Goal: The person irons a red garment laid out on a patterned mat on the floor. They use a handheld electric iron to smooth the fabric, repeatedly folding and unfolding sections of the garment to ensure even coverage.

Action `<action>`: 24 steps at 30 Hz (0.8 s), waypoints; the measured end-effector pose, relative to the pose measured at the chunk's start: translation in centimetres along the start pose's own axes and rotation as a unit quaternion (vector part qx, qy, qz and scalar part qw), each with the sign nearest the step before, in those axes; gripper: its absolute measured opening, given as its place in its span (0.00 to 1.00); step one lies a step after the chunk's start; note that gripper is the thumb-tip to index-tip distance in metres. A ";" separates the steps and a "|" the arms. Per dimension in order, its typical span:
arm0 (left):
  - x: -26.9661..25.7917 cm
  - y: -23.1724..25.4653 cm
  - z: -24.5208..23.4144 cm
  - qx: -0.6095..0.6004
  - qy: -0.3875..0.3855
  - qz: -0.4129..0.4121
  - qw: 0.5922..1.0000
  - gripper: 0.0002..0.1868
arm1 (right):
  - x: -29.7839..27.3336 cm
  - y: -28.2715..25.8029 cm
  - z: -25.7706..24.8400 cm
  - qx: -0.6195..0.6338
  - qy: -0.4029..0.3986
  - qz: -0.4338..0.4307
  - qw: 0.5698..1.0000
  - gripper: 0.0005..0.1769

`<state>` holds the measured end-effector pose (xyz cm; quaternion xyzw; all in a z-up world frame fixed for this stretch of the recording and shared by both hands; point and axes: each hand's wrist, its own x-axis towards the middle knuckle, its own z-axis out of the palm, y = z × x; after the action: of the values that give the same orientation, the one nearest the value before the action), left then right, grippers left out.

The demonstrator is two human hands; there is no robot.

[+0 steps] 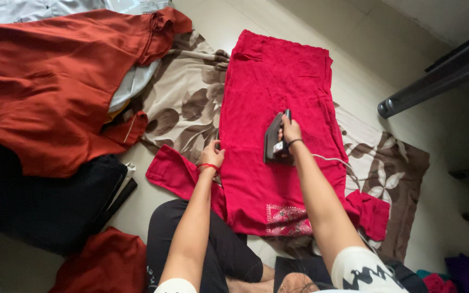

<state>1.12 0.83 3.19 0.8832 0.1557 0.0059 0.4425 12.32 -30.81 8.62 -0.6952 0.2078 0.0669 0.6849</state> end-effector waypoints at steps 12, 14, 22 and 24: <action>1.0 -0.5 1.9 -0.090 0.006 0.089 0.992 0.23 | -14.3 3.7 3.2 -0.055 -0.039 0.007 0.998 0.21; 0.7 -0.5 1.6 0.014 -0.026 0.077 0.997 0.25 | -13.7 3.4 3.9 -0.067 -0.036 -0.008 0.997 0.21; -1.3 3.3 -2.8 0.205 -0.085 -0.097 0.970 0.27 | -2.3 0.4 8.1 -0.054 -0.031 -0.038 0.997 0.20; -1.4 3.3 -2.9 0.200 -0.078 -0.095 0.972 0.24 | 0.5 -0.7 9.2 -0.060 -0.018 -0.037 0.997 0.20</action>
<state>0.28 0.85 7.69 0.9327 0.2023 -0.1360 0.2659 14.77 -21.91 8.60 -0.7410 0.1654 0.0667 0.6474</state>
